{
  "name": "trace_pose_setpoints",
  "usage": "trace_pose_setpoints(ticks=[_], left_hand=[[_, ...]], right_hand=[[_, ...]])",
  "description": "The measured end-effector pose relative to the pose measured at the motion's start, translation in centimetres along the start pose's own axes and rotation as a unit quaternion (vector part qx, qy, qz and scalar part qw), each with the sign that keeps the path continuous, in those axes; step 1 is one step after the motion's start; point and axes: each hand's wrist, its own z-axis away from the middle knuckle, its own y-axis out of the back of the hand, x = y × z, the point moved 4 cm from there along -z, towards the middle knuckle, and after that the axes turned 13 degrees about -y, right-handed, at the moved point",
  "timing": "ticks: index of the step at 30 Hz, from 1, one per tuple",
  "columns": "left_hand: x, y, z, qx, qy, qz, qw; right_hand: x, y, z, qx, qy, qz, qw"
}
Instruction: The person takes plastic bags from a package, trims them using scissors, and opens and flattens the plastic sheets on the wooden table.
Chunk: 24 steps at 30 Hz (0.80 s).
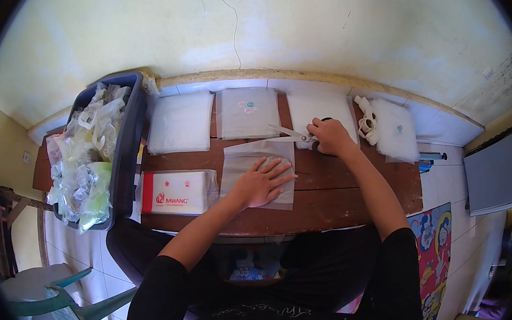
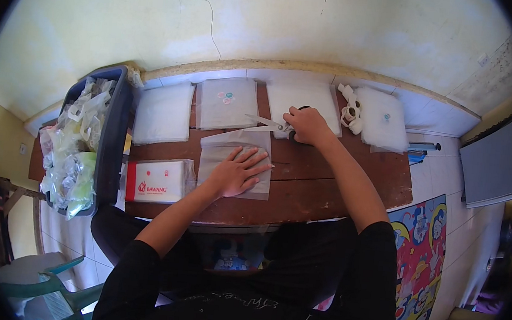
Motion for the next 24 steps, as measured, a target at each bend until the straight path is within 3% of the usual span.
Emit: trace_pose_setpoints(ticks=[24], left_hand=[[0.0,0.1,0.0,-0.013,0.004,-0.004,1.0]], right_hand=[[1.2,0.8,1.2,0.023,-0.022,-0.004,0.999]])
